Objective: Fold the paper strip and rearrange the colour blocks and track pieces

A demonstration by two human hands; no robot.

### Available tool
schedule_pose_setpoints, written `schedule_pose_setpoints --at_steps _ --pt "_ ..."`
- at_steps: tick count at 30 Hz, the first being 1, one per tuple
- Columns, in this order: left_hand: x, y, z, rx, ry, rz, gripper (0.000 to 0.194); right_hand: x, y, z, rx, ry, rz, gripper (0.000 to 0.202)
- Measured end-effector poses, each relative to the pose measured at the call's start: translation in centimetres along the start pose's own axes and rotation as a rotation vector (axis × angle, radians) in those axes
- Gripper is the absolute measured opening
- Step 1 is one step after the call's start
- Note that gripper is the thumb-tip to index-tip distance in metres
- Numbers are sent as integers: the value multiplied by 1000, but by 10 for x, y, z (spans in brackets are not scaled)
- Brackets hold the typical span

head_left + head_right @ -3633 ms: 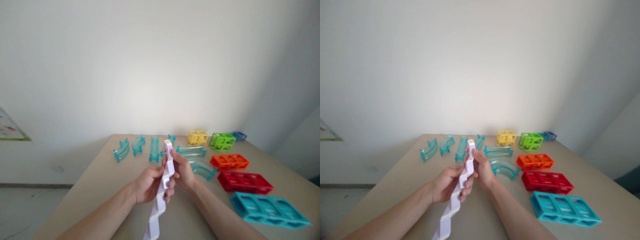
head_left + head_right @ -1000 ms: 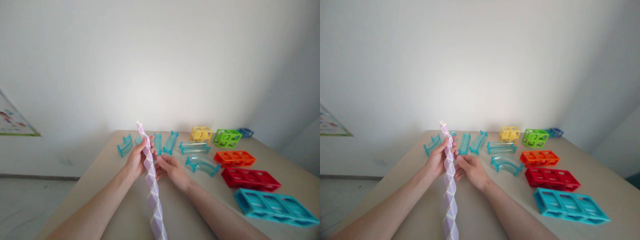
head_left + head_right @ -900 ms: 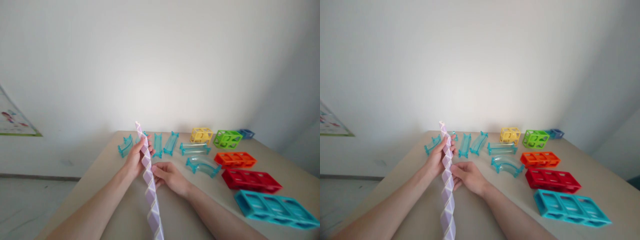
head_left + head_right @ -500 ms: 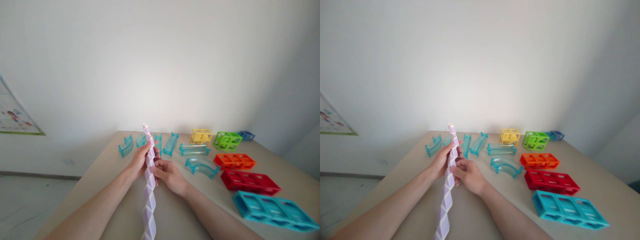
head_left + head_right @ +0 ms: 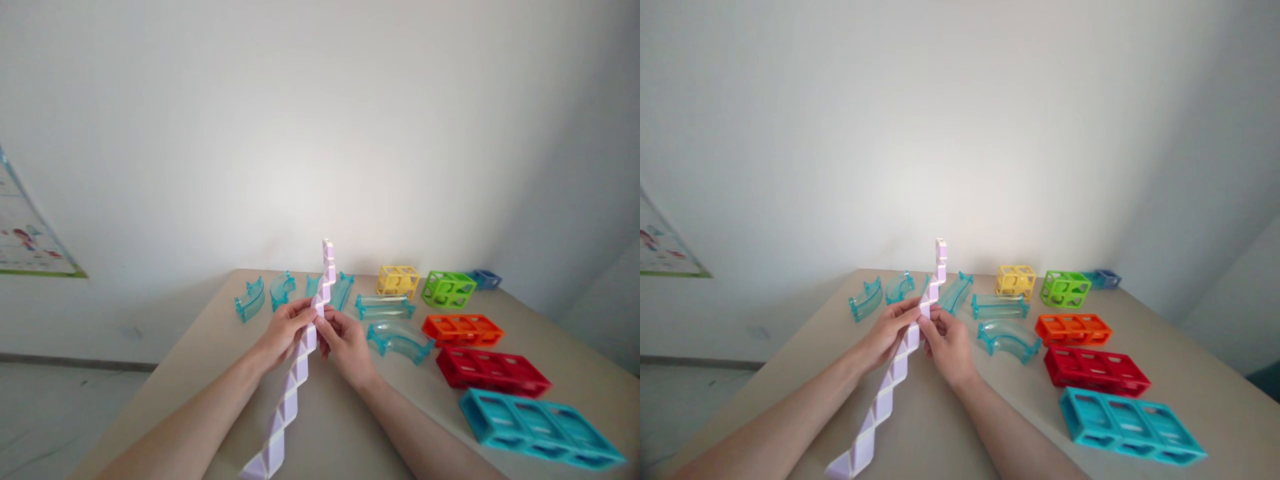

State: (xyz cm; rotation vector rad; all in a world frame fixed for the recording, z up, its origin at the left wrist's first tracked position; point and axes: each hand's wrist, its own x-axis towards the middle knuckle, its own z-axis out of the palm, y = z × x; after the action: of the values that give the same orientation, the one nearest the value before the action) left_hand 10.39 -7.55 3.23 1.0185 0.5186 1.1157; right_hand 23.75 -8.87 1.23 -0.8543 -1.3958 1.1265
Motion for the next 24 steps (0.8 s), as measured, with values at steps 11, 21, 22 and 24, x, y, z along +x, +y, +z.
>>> schedule_pose_setpoints --at_steps 11,21,22,24 --pt "-2 8 -15 -42 -111 -79 28 4 -6 -11 -4 263 -57 37" --pt "-15 -9 -3 -57 -400 -439 26 18 -14 -25 476 319 230 40" --pt "-15 -11 -2 -58 -398 -450 25 17 -15 -24 486 296 241 39" --pt "-14 -14 0 -82 -360 -426 24 15 -17 -20 495 220 249 36"
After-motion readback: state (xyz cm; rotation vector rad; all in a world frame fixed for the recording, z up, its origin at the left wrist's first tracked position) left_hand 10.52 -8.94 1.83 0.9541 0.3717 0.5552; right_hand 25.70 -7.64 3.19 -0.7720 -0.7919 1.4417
